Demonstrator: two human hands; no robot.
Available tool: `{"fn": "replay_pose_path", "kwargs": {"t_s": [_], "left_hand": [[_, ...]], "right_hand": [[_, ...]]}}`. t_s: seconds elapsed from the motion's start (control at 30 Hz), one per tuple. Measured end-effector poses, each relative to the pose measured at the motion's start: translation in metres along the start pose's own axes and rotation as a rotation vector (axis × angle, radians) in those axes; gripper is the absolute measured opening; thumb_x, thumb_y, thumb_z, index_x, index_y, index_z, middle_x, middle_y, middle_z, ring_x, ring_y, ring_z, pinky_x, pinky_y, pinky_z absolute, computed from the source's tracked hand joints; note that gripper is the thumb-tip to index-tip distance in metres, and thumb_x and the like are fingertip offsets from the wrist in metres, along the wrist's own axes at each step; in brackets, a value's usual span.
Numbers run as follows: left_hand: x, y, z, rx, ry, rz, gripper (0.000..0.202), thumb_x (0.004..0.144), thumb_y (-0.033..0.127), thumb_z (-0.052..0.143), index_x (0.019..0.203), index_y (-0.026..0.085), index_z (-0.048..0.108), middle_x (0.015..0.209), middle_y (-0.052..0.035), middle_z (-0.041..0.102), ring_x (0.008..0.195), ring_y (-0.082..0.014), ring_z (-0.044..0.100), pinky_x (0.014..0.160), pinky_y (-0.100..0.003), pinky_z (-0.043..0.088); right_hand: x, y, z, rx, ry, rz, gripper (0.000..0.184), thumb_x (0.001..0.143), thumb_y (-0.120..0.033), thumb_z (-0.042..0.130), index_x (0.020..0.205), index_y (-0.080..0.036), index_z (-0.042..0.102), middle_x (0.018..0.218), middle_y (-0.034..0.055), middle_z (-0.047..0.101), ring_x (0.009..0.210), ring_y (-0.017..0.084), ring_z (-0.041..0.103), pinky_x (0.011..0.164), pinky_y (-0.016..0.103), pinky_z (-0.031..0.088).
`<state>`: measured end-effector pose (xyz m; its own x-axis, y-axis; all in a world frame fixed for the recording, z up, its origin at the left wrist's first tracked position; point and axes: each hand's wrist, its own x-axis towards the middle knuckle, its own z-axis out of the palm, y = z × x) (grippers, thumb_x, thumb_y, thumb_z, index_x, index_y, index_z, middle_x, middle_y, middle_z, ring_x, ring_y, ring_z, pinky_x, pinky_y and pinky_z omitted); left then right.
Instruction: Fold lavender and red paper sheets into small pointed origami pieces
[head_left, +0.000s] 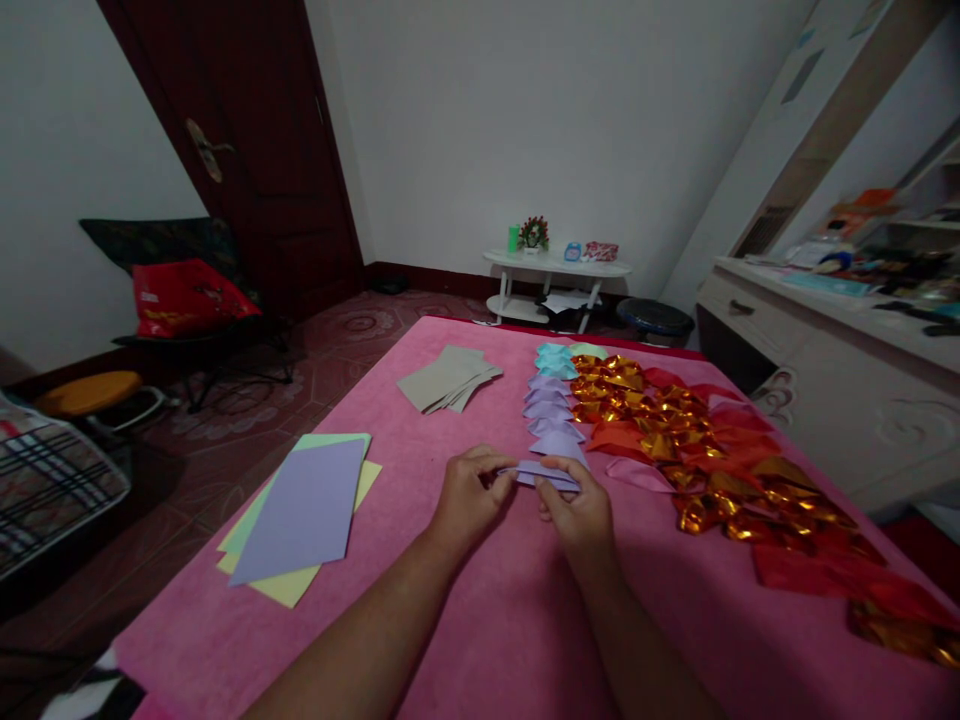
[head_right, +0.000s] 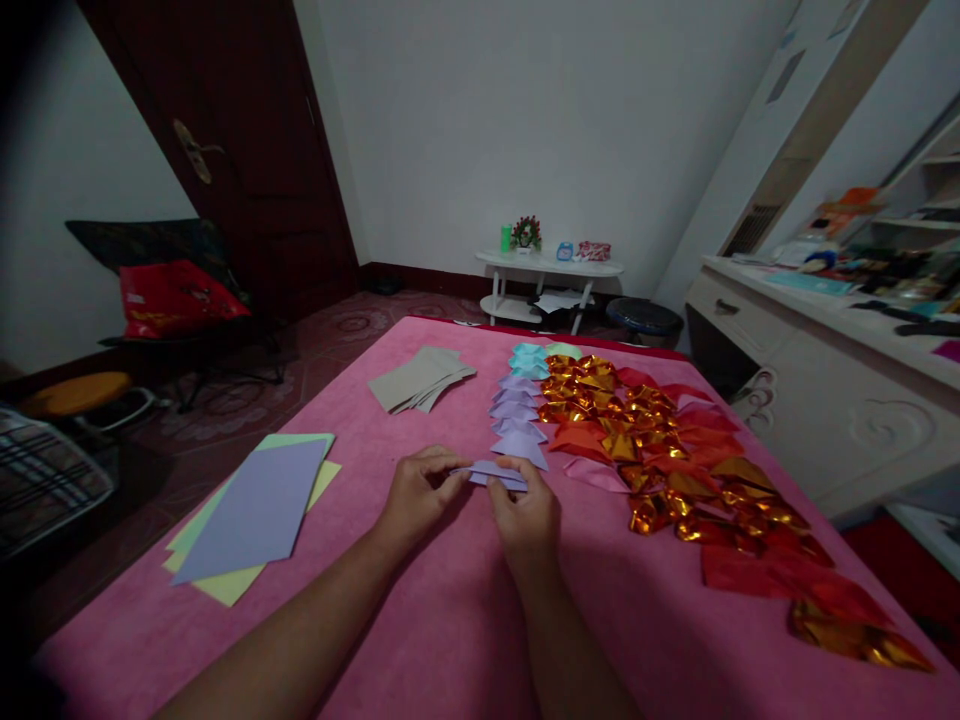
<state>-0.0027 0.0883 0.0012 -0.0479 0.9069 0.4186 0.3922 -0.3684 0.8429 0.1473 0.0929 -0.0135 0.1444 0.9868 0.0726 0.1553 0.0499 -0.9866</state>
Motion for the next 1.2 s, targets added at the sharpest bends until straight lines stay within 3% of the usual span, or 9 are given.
{"fn": "replay_pose_path", "kwargs": {"t_s": [0.23, 0.37, 0.57, 0.77, 1.0, 1.2], "left_hand": [[0.001, 0.0, -0.002, 0.069, 0.06, -0.052, 0.016, 0.078, 0.019, 0.058, 0.081, 0.016, 0.073, 0.07, -0.0042, 0.066, 0.062, -0.013, 0.057, 0.058, -0.022, 0.041], [-0.001, 0.004, -0.003, 0.259, -0.01, -0.132, 0.017, 0.081, 0.031, 0.056, 0.083, 0.017, 0.067, 0.069, -0.0024, 0.066, 0.06, -0.0136, 0.057, 0.056, -0.023, 0.035], [-0.005, 0.009, -0.004, 0.559, -0.134, -0.142, 0.028, 0.086, 0.037, 0.048, 0.071, 0.019, 0.062, 0.067, -0.0027, 0.065, 0.06, -0.0142, 0.056, 0.055, -0.024, 0.027], [-0.004, 0.013, -0.005, 0.67, -0.081, -0.246, 0.034, 0.083, 0.047, 0.048, 0.072, 0.02, 0.065, 0.069, -0.0031, 0.068, 0.063, -0.0157, 0.058, 0.054, -0.025, 0.023], [-0.004, 0.009, -0.007, 0.63, -0.19, -0.217, 0.036, 0.086, 0.033, 0.04, 0.063, 0.018, 0.064, 0.062, -0.003, 0.065, 0.056, -0.0125, 0.053, 0.053, -0.025, 0.022], [-0.003, 0.012, -0.007, 0.682, -0.199, -0.223, 0.036, 0.087, 0.036, 0.04, 0.067, 0.019, 0.065, 0.066, -0.0038, 0.067, 0.061, -0.0146, 0.057, 0.054, -0.025, 0.025]], "right_hand": [[0.004, 0.003, -0.011, -0.134, 0.087, -0.1, 0.026, 0.074, -0.037, 0.061, 0.087, -0.015, 0.069, 0.061, 0.0033, 0.064, 0.053, 0.016, 0.057, 0.049, 0.025, 0.046], [0.002, 0.002, -0.011, -0.138, 0.048, -0.175, 0.022, 0.075, -0.034, 0.061, 0.084, -0.016, 0.07, 0.067, 0.004, 0.066, 0.058, 0.016, 0.059, 0.055, 0.025, 0.048], [0.008, 0.009, -0.009, -0.244, 0.011, -0.148, 0.026, 0.074, -0.039, 0.06, 0.083, -0.016, 0.067, 0.061, 0.002, 0.063, 0.05, 0.015, 0.056, 0.047, 0.023, 0.045], [0.007, 0.009, -0.011, -0.311, 0.065, -0.219, 0.029, 0.076, -0.045, 0.057, 0.075, -0.018, 0.066, 0.057, 0.0026, 0.062, 0.049, 0.014, 0.055, 0.045, 0.022, 0.041], [0.007, 0.005, -0.012, -0.356, 0.084, -0.246, 0.037, 0.08, -0.051, 0.051, 0.08, -0.017, 0.066, 0.059, 0.0024, 0.063, 0.052, 0.015, 0.056, 0.047, 0.023, 0.04], [0.008, 0.001, -0.017, -0.455, 0.037, -0.244, 0.038, 0.085, -0.049, 0.047, 0.068, -0.018, 0.061, 0.055, 0.0012, 0.059, 0.052, 0.014, 0.054, 0.052, 0.023, 0.037]]}}
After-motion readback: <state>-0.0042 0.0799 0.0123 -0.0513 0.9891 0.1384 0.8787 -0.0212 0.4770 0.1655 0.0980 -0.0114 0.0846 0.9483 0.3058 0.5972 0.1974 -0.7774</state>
